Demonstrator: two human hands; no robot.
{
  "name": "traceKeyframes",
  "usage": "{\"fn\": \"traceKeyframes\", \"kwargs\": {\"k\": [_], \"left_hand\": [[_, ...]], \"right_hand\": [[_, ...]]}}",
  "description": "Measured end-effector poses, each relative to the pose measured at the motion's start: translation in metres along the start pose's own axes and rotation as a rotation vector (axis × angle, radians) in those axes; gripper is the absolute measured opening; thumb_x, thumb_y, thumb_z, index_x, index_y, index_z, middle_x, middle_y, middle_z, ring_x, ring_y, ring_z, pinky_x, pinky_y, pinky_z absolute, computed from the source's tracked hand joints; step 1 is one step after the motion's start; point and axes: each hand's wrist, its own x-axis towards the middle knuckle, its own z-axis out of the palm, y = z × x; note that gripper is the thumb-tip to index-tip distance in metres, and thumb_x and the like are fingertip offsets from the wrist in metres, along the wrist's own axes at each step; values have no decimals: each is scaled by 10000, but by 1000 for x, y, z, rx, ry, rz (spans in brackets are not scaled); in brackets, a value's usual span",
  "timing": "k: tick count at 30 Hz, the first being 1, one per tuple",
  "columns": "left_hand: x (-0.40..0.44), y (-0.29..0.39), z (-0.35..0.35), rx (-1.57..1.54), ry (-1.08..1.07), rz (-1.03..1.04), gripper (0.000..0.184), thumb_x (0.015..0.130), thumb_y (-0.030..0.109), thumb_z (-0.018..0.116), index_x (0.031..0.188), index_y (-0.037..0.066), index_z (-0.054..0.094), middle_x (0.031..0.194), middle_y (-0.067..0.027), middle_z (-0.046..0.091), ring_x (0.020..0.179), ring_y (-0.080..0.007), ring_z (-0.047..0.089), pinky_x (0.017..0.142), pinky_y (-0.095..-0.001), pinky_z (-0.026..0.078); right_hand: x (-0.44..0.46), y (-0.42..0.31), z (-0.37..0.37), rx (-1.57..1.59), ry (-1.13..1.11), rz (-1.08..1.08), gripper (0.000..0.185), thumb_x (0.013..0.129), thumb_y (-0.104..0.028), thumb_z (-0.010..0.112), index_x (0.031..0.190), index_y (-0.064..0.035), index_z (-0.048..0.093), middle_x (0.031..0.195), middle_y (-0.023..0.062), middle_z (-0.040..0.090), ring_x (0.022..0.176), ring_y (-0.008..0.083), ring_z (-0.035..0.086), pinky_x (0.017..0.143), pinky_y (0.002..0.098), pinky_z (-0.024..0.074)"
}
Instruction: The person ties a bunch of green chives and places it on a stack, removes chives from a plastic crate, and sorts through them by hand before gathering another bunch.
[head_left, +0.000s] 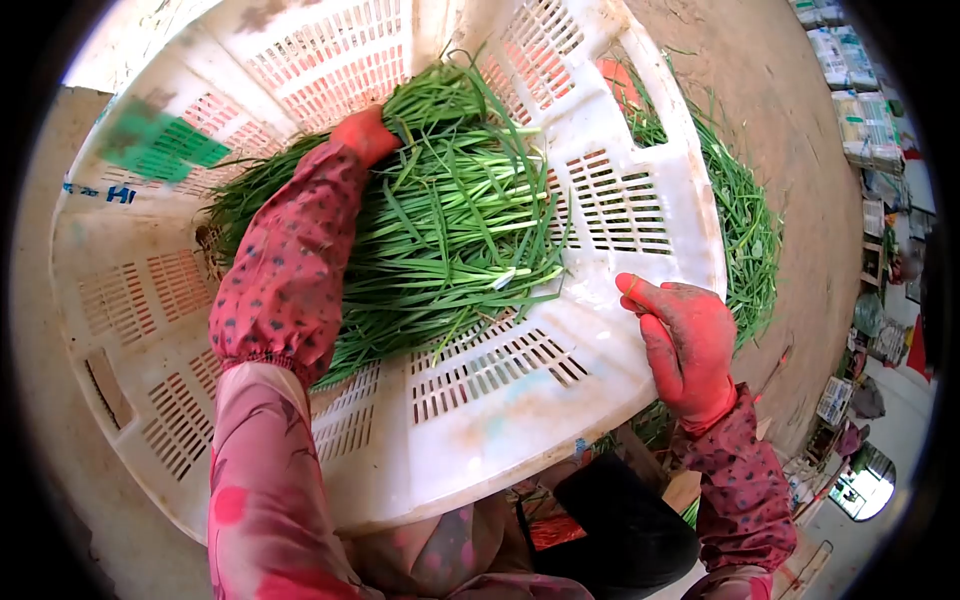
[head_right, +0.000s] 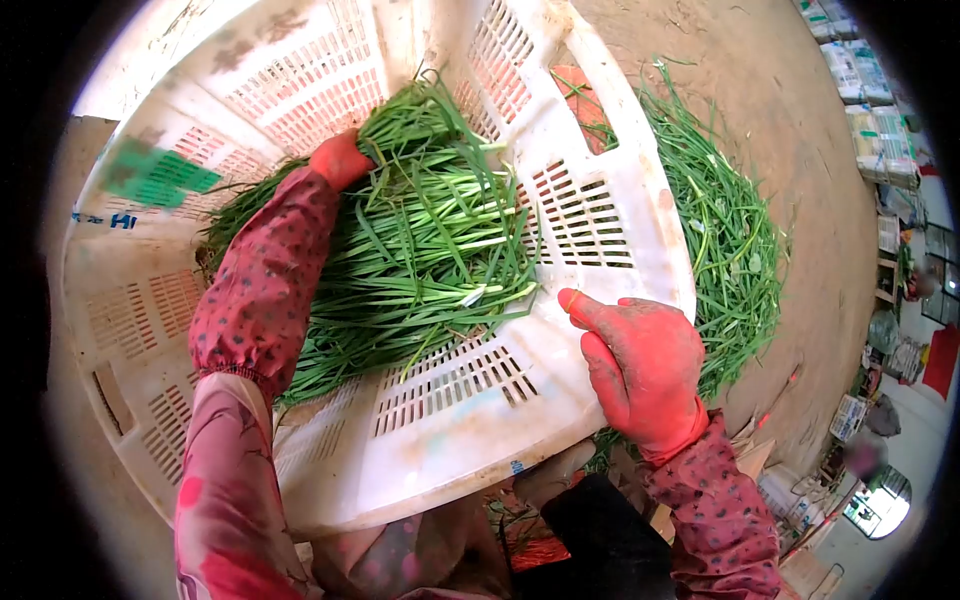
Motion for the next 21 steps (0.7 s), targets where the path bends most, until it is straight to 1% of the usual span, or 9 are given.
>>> {"fn": "traceKeyframes", "kwargs": {"k": [2,5,9,10,11,13,14,16,21], "left_hand": [[3,-22,0,-70,67,-54,652,722,485,696,1170,25,585,1096,-208,641,1046,-339,607,879,-384,467],[-8,-42,-2,-414,146,118,560,713,343,762,1139,17,602,1062,-177,663,995,-271,633,852,-353,479],[-67,4,-30,-575,175,184,525,714,200,787,1167,25,588,1052,-92,680,955,-173,633,851,-309,486],[-87,25,-38,-593,211,219,524,717,195,784,1170,22,585,1058,-90,678,961,-171,630,853,-309,485],[-101,43,-45,-564,210,208,536,719,211,785,1179,25,580,1061,-95,675,967,-169,629,854,-308,484],[-120,57,-42,-545,217,197,562,708,275,789,1165,33,566,1043,-124,672,964,-209,641,840,-322,489],[-130,64,-38,-557,213,210,565,705,312,788,1143,36,564,1014,-142,674,945,-245,653,822,-339,498],[-160,96,-44,-304,190,145,529,711,384,765,1063,45,563,929,-186,666,888,-340,649,769,-392,510],[-208,132,-26,-361,249,177,464,729,400,739,966,49,550,828,-221,642,816,-403,624,686,-447,507]], "right_hand": [[1,-1,-1,-3,-2,5,313,792,-70,588,1097,-90,654,828,81,675,719,287,623,726,376,502],[1,-1,-1,-44,-26,-15,321,793,-79,594,1110,-90,647,839,82,675,719,280,624,722,373,502],[10,-8,2,-104,-87,-7,402,835,-146,583,1227,-59,565,850,139,677,750,308,649,689,363,494],[16,-13,6,-4,-184,191,598,824,-251,651,1358,-88,438,1025,168,662,926,329,645,823,371,490],[23,-13,19,145,-222,303,829,780,-407,690,1406,-13,315,1180,241,581,1074,384,573,915,405,441],[53,-10,47,390,-308,458,985,738,-513,699,1406,64,260,1306,306,465,1195,376,499,1015,394,373],[69,-3,66,372,-245,412,990,729,-479,727,1402,74,256,1299,272,488,1187,340,513,1014,377,380],[100,-32,53,791,-107,353,633,750,-317,778,1223,25,533,1160,142,616,1093,207,563,943,306,433],[93,-44,67,1200,169,348,486,765,-232,781,1148,0,593,1071,67,650,956,160,593,873,292,466]]}}
